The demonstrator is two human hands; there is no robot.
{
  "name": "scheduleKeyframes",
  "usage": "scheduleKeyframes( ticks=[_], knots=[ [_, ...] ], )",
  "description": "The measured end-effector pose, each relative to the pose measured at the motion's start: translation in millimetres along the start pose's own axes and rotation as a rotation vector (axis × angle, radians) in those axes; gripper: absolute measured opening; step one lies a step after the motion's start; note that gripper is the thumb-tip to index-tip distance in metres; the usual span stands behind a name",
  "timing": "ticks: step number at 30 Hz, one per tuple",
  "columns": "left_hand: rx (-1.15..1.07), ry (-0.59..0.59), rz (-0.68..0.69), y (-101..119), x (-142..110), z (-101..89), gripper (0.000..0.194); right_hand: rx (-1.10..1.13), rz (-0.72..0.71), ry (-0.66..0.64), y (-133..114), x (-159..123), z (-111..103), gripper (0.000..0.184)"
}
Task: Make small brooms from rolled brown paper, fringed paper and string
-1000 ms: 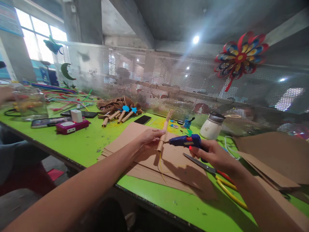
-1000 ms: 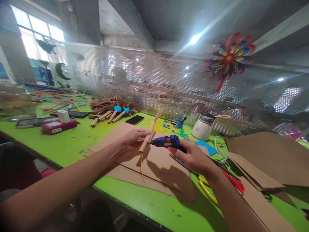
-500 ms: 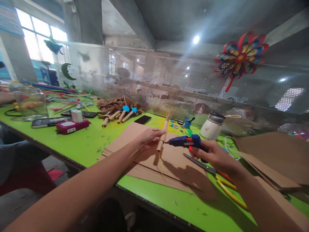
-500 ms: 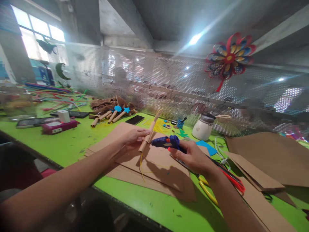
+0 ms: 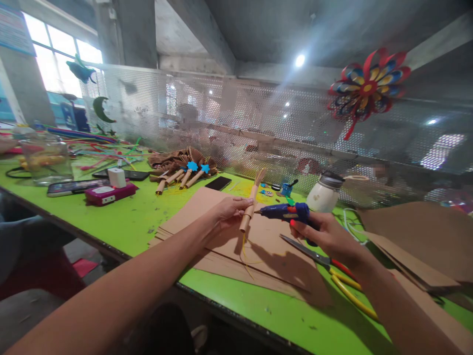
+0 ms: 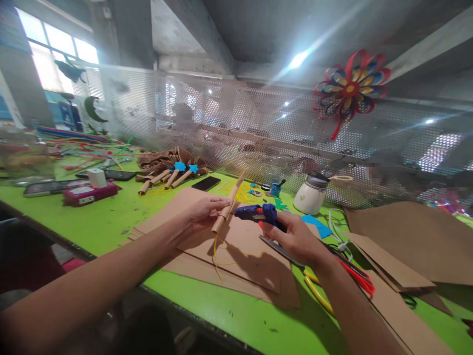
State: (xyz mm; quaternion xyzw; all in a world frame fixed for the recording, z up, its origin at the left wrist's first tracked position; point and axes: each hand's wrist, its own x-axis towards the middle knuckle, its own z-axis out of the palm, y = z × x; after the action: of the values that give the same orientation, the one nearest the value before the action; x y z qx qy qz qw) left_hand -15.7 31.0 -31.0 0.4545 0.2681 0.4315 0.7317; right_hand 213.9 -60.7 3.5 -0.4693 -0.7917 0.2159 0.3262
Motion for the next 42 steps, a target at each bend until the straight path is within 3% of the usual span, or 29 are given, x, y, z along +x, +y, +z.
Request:
scheduleKeyframes(
  ticks=[13, 22, 25, 28, 31, 35, 42],
  knots=[
    [0.019, 0.053, -0.001, -1, 3, -2.4, 0.013, 0.007, 0.009, -0.063, 1, -2, -3, 0.033],
    [0.026, 0.04, 0.015, -1, 3, -3.3, 0.015, 0.089, 0.022, 0.019, 5, -2, -4, 0.033],
    [0.028, 0.055, 0.044, 1, 1, -1.7, 0.011, 0.111, 0.054, 0.119, 11, 2, -4, 0.037],
    [0.024, 0.074, 0.075, 2, 0, 0.7, 0.013, -0.01, 0.107, 0.262, 24, 8, -2, 0.041],
    [0.015, 0.076, 0.092, 1, 0, 2.4, 0.017, -0.271, 0.119, 0.357, 45, 14, 5, 0.041],
    [0.006, 0.068, 0.104, -2, 1, 2.9, 0.028, -0.485, 0.019, 0.3, 70, 20, 19, 0.029],
    [0.025, 0.052, 0.159, -2, -5, 5.5, 0.069, -0.537, 0.038, 0.247, 90, 32, 33, 0.041]
  ],
)
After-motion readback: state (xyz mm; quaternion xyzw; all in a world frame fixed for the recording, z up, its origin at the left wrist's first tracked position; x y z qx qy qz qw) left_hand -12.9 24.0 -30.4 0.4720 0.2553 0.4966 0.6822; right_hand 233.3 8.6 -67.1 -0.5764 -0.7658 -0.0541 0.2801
